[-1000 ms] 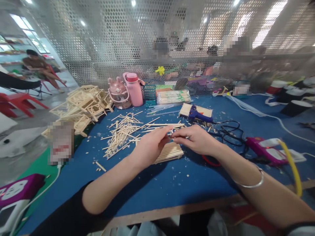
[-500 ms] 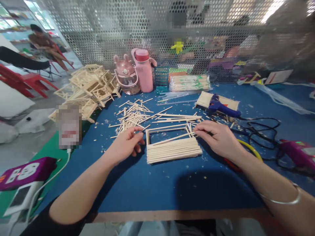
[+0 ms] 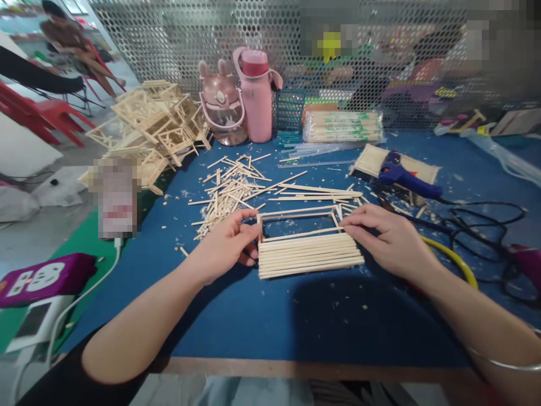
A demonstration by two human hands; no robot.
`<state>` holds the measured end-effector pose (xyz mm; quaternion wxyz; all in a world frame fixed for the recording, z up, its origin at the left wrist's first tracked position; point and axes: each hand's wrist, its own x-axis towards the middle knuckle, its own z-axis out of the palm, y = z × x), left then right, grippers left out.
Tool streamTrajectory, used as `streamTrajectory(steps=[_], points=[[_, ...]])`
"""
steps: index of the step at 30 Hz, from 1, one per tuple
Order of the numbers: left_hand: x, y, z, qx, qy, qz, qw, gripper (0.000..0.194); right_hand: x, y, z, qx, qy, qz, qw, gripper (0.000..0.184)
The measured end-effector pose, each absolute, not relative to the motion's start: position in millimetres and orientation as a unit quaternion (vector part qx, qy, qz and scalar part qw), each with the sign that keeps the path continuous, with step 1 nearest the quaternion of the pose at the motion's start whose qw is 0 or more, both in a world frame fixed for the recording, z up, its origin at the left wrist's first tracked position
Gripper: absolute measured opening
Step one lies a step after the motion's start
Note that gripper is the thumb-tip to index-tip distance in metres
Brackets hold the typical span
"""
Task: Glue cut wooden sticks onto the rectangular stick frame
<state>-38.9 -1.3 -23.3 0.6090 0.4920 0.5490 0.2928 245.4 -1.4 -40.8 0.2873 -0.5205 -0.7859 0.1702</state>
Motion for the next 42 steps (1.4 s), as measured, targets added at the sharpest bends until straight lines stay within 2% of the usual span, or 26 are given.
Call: streamTrajectory(steps=[6, 12, 19, 31, 42], points=[[-38.2, -2.0, -23.5, 0.503, 0.549, 0.294, 0.599, 0.046, 244.2, -2.0, -39.1, -0.538, -0.764, 0.190, 0.301, 0.017], [-35.1, -2.8, -25.7, 0.497, 0.549, 0.286, 0.608, 0.040, 245.5, -0.2, -39.6, -0.543, -0.764, 0.208, 0.280, 0.018], [-37.2, -1.7, -28.6, 0.501, 0.530, 0.287, 0.621, 0.058, 246.5, 0.8, -38.2, -0.539, -0.765, 0.232, 0.266, 0.018], [-35.7, 4.1, -30.1, 0.500, 0.549, 0.294, 0.602, 0.064, 267.5, 12.0, -30.8, -0.528, -0.718, 0.399, 0.216, 0.023], [-37.8, 5.7, -28.5, 0.494, 0.546, 0.276, 0.618, 0.061, 267.5, 10.3, -24.5, -0.514, -0.728, 0.399, 0.214, 0.027]])
